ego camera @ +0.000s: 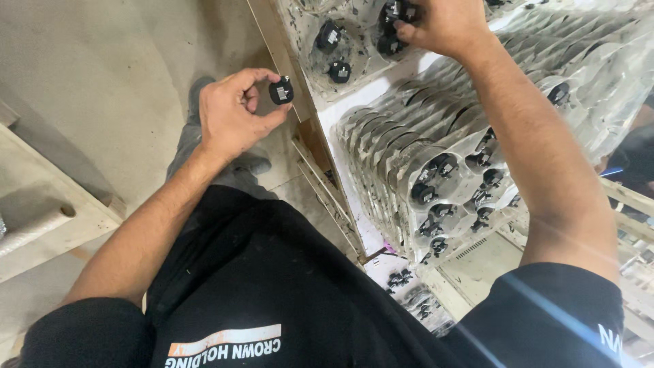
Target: The person picks up black round hub-like components from a tray and applies adhesive from a tube onto each component, rotating the part to reach different spots. They place treated components back into the trays and move filled trays aside, working through a batch of parts one at a time.
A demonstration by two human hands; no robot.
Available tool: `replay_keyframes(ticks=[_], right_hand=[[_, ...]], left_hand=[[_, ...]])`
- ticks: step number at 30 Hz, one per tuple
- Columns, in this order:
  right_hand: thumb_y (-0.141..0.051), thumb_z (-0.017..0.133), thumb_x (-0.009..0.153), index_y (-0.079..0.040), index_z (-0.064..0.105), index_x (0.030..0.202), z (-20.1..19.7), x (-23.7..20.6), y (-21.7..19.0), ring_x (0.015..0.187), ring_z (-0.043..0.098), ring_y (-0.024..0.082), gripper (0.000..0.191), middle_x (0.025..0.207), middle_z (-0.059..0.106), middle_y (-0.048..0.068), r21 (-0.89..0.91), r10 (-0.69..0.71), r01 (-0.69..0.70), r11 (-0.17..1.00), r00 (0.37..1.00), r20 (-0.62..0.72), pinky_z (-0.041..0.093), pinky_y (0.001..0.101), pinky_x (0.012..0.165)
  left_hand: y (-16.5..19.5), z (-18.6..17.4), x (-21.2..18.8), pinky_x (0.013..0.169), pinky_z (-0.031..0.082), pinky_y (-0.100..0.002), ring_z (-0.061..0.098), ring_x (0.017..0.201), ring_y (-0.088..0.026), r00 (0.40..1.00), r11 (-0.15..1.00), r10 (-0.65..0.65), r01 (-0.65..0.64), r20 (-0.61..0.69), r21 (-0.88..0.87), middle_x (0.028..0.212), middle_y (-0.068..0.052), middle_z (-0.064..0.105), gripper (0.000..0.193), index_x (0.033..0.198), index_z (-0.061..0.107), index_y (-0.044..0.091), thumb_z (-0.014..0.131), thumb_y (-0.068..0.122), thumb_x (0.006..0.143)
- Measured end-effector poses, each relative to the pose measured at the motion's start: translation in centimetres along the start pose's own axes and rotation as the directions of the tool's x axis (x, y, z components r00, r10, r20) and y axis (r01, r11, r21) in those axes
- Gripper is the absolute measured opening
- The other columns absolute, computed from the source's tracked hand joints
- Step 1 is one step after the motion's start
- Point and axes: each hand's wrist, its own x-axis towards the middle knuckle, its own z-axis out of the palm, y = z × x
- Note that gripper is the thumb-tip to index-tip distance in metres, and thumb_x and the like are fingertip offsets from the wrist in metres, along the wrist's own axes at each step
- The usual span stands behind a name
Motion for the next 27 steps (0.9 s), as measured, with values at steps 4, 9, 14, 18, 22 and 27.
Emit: replay_keyframes(ticks=[4,9,14,18,22,27], right_hand=[[-0.041,0.084,0.093,-0.017,0.075,0.131,0.8,0.0,-0.6,0.079,0.072,0.025,0.046,0.09,0.074,0.008,0.172,0.05,-0.049,0.984,0.999,-0.004,0.055,0.0405,0.07],[-0.043,0.088,0.088,-0.012,0.078,0.116,-0.1,0.2,-1.5,0.07,0.069,0.026,0.043,0.082,0.073,0.006,0.108,0.049,-0.046,0.993,0.998,-0.027,0.053,0.0402,0.062],[-0.045,0.082,0.1,-0.005,0.069,0.082,-4.0,-2.6,-2.2,0.063,0.062,0.027,0.046,0.073,0.066,0.006,0.053,0.164,-0.162,0.985,0.986,-0.03,0.048,0.0412,0.06],[-0.03,0.083,0.097,-0.007,0.072,0.084,-6.6,-5.9,-4.2,0.071,0.066,0.022,0.029,0.073,0.069,0.001,0.061,0.038,-0.02,0.998,0.951,-0.307,0.051,0.037,0.068],[-0.027,0.082,0.09,-0.014,0.081,0.103,-5.9,-5.2,-7.3,0.066,0.069,0.021,0.019,0.077,0.072,0.003,0.369,0.248,-0.163,0.915,0.949,-0.196,0.052,0.0369,0.063],[-0.053,0.092,0.073,-0.014,0.081,0.078,-2.6,-1.8,-11.2,0.066,0.07,0.029,0.041,0.071,0.073,0.01,0.242,0.329,-0.339,0.909,0.941,0.08,0.055,0.0407,0.065]], left_hand=[[0.3,0.6,0.4,0.053,0.042,-0.024,0.049,0.057,-0.005,0.999,0.999,0.037,-0.037,-0.009,-0.027,0.066,0.001,0.055,0.036,0.113,0.077,0.009,0.09,0.018,0.08],[0.9,3.5,1.8,0.052,0.043,-0.028,0.054,0.056,-0.007,0.986,0.984,0.169,-0.168,-0.011,0.053,0.068,0.001,0.06,0.036,0.112,0.077,0.011,0.089,0.019,0.08],[1.0,6.0,2.8,0.056,0.046,-0.031,0.061,0.059,-0.014,0.971,0.972,0.225,-0.219,-0.075,0.09,0.071,-0.001,0.061,0.037,0.11,0.073,0.012,0.089,0.018,0.077],[1.2,7.3,2.9,0.056,0.047,-0.031,0.061,0.059,-0.015,0.975,0.976,0.191,-0.175,-0.117,0.13,0.07,0.001,0.061,0.038,0.109,0.072,0.013,0.089,0.02,0.075],[0.8,8.1,2.7,0.055,0.048,-0.03,0.061,0.057,-0.014,0.979,0.985,0.146,-0.131,-0.139,0.113,0.067,0.001,0.06,0.038,0.109,0.072,0.015,0.091,0.023,0.076],[-0.3,8.8,2.3,0.054,0.049,-0.03,0.06,0.054,-0.013,0.983,0.991,0.081,-0.061,-0.165,0.118,0.064,0.001,0.059,0.037,0.108,0.073,0.015,0.092,0.025,0.077]])
